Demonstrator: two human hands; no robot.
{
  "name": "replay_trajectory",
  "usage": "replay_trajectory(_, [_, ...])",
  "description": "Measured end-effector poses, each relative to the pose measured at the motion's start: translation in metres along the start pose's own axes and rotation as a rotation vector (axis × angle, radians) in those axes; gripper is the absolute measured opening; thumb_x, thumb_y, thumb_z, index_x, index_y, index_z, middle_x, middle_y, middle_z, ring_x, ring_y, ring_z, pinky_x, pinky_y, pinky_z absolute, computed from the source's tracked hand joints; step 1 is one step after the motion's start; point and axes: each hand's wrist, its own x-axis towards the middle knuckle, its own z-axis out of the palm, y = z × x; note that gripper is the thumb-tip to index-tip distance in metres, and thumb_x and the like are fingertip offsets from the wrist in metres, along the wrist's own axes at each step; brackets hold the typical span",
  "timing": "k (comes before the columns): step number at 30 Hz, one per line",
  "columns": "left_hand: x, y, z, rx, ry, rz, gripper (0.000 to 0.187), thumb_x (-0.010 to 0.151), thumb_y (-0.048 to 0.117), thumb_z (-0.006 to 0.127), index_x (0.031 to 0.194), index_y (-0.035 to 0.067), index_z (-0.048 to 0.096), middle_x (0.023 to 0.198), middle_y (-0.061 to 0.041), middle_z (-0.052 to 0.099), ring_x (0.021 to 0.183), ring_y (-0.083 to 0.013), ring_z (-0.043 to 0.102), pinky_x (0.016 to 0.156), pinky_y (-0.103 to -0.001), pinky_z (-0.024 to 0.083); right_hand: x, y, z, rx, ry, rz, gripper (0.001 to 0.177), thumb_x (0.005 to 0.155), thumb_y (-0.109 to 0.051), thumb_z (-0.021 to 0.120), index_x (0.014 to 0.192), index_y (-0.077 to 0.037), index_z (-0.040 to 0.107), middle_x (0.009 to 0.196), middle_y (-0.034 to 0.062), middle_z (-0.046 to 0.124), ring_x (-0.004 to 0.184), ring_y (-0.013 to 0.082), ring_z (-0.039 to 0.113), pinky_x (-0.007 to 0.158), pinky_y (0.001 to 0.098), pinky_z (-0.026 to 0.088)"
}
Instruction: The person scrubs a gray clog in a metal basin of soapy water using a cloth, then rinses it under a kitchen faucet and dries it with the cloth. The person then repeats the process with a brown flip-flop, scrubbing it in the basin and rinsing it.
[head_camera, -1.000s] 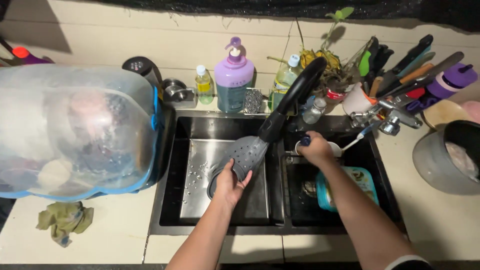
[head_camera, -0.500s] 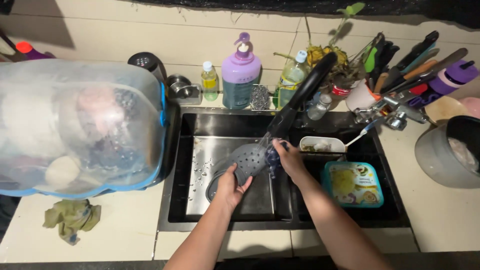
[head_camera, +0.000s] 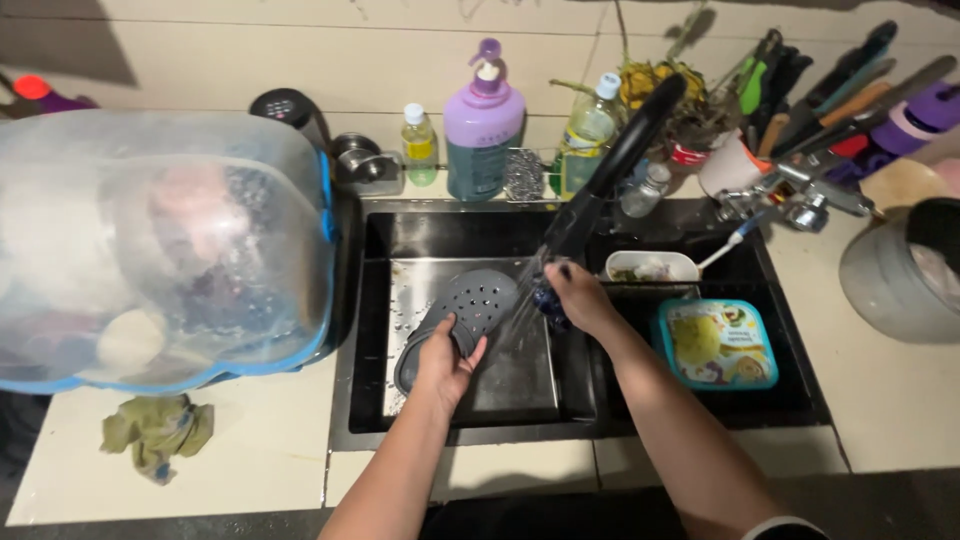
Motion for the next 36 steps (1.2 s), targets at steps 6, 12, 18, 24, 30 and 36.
replay_trajectory(6, [0.016,-0.022,0.028,-0.009,-0.046,-0.053,0.024,0.1,0.02,0.057,0.119,0.007,0.061,0.116,-0.009,0.069,0.103,-0.0228,0.067,0.084,-0.041,0.06,-0.04,0.024,-0.046,-0.033,-0.13,0.045,0.03,0.097,-0.029,0.058,0.109,-0.006,0.073,0.102,0.0041,0.073,0.095,0.0155,0.069,0.083,0.0293,0.05])
replay_trajectory(12, [0.02,-0.046,0.043,0.167,-0.072,0.037,0.031,0.094,0.02,0.064,0.123,0.012,0.057,0.122,-0.005,0.064,0.11,-0.0189,0.061,0.088,-0.036,0.055,-0.059,0.011,-0.049,0.174,-0.016,0.266,0.048,0.09,-0.031,0.068,0.132,-0.009,0.063,0.117,0.0143,0.07,0.103,0.0231,0.066,0.089,0.034,0.051])
replay_trajectory(18, [0.01,-0.045,0.048,0.362,-0.101,0.078,0.04,0.088,0.025,0.064,0.124,0.008,0.057,0.122,-0.014,0.065,0.11,-0.0276,0.061,0.088,-0.041,0.053,-0.064,-0.024,-0.039,0.119,0.022,0.291,0.071,0.083,-0.047,0.078,0.14,-0.011,0.056,0.123,0.0051,0.065,0.112,0.0154,0.063,0.095,0.0317,0.049])
replay_trajectory(24, [0.012,-0.034,0.037,0.211,-0.037,0.025,0.048,0.088,0.033,0.061,0.127,0.006,0.062,0.121,-0.014,0.066,0.112,-0.03,0.062,0.097,-0.044,0.05,-0.055,-0.024,-0.02,0.013,0.059,0.135,0.056,0.079,-0.045,0.081,0.123,-0.012,0.07,0.098,0.0052,0.071,0.091,0.0172,0.069,0.082,0.0327,0.054])
replay_trajectory(30, [0.02,-0.03,0.032,0.358,0.059,0.003,0.056,0.092,0.043,0.059,0.131,0.004,0.065,0.129,-0.014,0.068,0.117,-0.0284,0.062,0.1,-0.04,0.047,-0.044,-0.038,-0.016,0.03,0.081,0.184,0.053,0.08,-0.043,0.079,0.121,-0.011,0.069,0.102,0.0065,0.073,0.093,0.0188,0.071,0.083,0.0319,0.054])
replay_trajectory(36, [0.039,-0.039,0.037,0.292,0.006,0.017,0.047,0.098,0.044,0.056,0.119,0.003,0.067,0.115,-0.015,0.07,0.11,-0.0321,0.063,0.099,-0.043,0.046,-0.047,-0.032,-0.038,0.058,0.125,0.238,0.052,0.083,-0.044,0.077,0.121,-0.01,0.071,0.111,0.0064,0.074,0.106,0.0204,0.069,0.092,0.0336,0.05])
